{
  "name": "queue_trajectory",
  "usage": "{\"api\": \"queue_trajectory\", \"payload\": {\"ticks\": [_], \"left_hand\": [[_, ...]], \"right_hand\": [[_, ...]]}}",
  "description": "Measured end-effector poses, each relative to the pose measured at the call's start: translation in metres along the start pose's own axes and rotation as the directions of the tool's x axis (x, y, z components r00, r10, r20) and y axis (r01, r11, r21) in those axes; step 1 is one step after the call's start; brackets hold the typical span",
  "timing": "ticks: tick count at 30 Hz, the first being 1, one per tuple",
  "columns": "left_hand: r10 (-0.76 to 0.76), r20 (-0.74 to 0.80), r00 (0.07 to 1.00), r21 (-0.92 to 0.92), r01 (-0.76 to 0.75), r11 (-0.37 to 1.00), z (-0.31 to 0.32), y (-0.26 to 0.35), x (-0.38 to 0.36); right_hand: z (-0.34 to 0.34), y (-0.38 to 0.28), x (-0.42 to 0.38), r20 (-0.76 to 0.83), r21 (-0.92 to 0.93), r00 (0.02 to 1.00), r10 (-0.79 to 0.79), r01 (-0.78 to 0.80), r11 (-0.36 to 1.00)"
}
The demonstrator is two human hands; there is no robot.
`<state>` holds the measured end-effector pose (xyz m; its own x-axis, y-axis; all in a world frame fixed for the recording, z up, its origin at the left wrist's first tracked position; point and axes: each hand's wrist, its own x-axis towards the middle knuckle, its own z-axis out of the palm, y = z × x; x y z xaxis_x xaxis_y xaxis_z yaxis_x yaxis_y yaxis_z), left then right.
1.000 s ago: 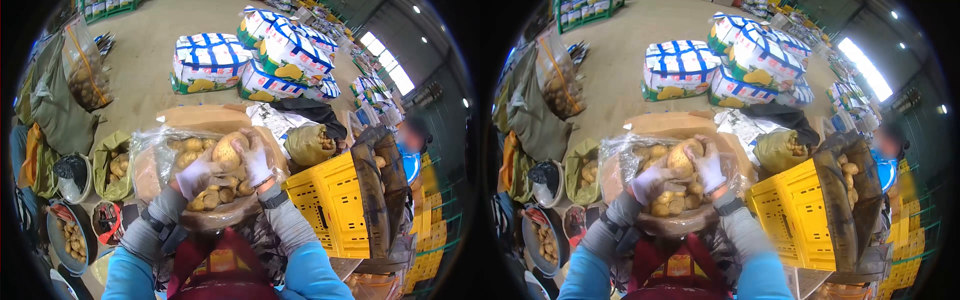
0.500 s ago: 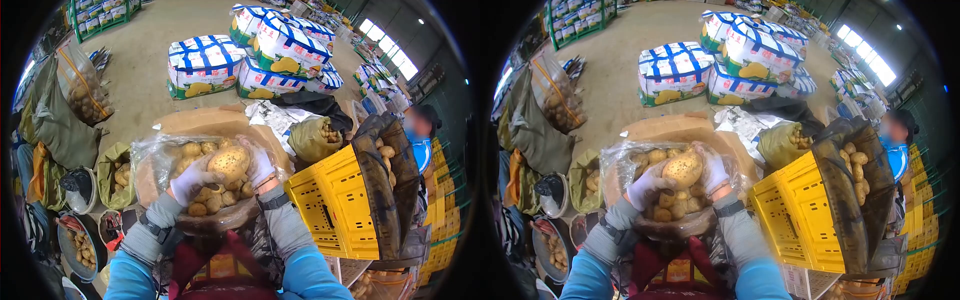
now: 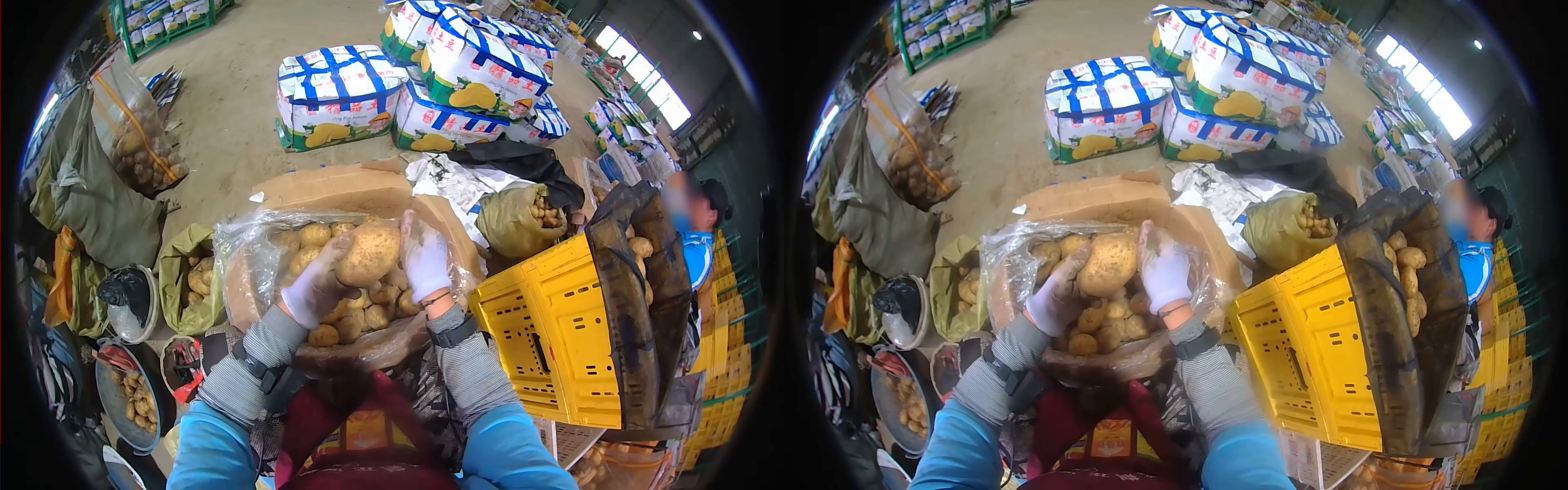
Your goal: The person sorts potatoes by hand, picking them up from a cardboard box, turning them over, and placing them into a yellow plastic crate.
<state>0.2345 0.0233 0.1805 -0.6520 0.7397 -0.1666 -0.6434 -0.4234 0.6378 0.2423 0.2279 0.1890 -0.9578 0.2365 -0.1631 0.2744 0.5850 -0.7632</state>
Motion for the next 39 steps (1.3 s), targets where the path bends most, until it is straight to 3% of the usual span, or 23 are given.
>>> {"api": "queue_trajectory", "payload": {"ticks": [2, 3, 4, 6, 7, 11, 14, 17, 19, 21, 22, 24, 27, 29, 31, 32, 34, 37, 39], "left_hand": [[-0.006, 0.199, 0.980, -0.173, 0.041, 0.984, -0.013, -0.001, 0.003], [0.038, 0.135, 0.990, -0.055, -0.031, 0.998, -0.016, -0.003, 0.003], [0.090, 0.076, 0.993, 0.069, -0.095, 0.993, -0.018, -0.006, 0.003], [0.145, -0.012, 0.989, 0.174, -0.141, 0.975, -0.019, -0.010, 0.002], [0.137, -0.047, 0.990, 0.155, -0.128, 0.980, -0.020, -0.013, 0.002], [0.093, -0.172, 0.981, 0.081, -0.080, 0.994, -0.017, -0.013, 0.002], [-0.001, -0.055, 0.998, 0.122, 0.007, 0.993, 0.002, 0.007, -0.013], [-0.026, 0.077, 0.997, -0.074, 0.032, 0.997, -0.018, 0.000, -0.005], [0.066, 0.238, 0.969, -0.039, -0.059, 0.998, -0.023, -0.001, -0.005], [0.214, 0.284, 0.935, 0.305, -0.300, 0.904, -0.025, -0.002, -0.005], [0.320, 0.287, 0.903, 0.596, -0.430, 0.678, -0.029, -0.007, -0.004], [0.385, 0.211, 0.898, 0.740, -0.405, 0.537, -0.045, -0.019, 0.005], [0.199, -0.039, 0.979, 0.306, -0.178, 0.935, -0.058, -0.021, 0.013], [0.052, -0.105, 0.993, -0.136, -0.066, 0.988, -0.024, 0.000, -0.003], [0.132, -0.192, 0.972, 0.103, -0.114, 0.988, -0.012, 0.001, -0.004], [0.180, -0.228, 0.957, 0.222, -0.129, 0.966, -0.008, 0.001, -0.004], [0.238, -0.153, 0.959, 0.217, -0.202, 0.955, -0.006, 0.005, -0.001], [0.290, -0.127, 0.948, 0.209, -0.261, 0.942, -0.008, 0.005, 0.003], [0.301, -0.120, 0.946, 0.214, -0.272, 0.938, -0.009, 0.005, 0.003]], "right_hand": [[0.000, -0.015, -0.004, -0.057, -0.005, 0.989, -0.134, 0.134, 0.991], [0.019, -0.003, -0.005, -0.183, 0.160, 0.923, -0.337, 0.367, 0.916], [0.032, 0.002, -0.007, -0.336, 0.286, 0.804, -0.491, 0.584, 0.760], [0.040, -0.010, -0.017, -0.338, 0.104, 0.755, -0.562, 0.623, 0.775], [0.041, -0.014, -0.021, -0.336, 0.013, 0.732, -0.593, 0.633, 0.774], [0.032, -0.019, -0.022, -0.268, -0.084, 0.862, -0.430, 0.424, 0.902], [0.031, -0.016, -0.016, -0.273, 0.008, 0.916, -0.293, 0.306, 0.952], [0.019, -0.016, -0.016, -0.273, 0.058, 0.941, -0.199, 0.223, 0.973], [0.015, -0.014, -0.013, -0.280, 0.000, 0.948, -0.152, 0.159, 0.987], [0.037, 0.015, 0.007, -0.371, 0.164, 0.848, -0.379, 0.461, 0.872], [0.047, 0.024, 0.013, -0.427, 0.231, 0.772, -0.470, 0.596, 0.769], [0.042, -0.004, -0.010, -0.410, 0.086, 0.717, -0.563, 0.645, 0.759], [0.031, -0.015, -0.022, -0.311, -0.082, 0.802, -0.511, 0.513, 0.855], [0.034, -0.004, -0.017, -0.286, -0.085, 0.864, -0.414, 0.408, 0.909], [0.044, 0.010, -0.002, -0.303, 0.007, 0.886, -0.351, 0.371, 0.929], [0.041, 0.011, -0.003, -0.316, -0.048, 0.880, -0.356, 0.360, 0.932], [0.028, 0.008, -0.010, -0.340, -0.155, 0.866, -0.366, 0.332, 0.930], [0.020, 0.002, -0.006, -0.241, 0.244, 0.929, -0.280, 0.337, 0.909], [0.026, 0.006, -0.003, -0.173, 0.381, 0.900, -0.400, 0.435, 0.816]]}}
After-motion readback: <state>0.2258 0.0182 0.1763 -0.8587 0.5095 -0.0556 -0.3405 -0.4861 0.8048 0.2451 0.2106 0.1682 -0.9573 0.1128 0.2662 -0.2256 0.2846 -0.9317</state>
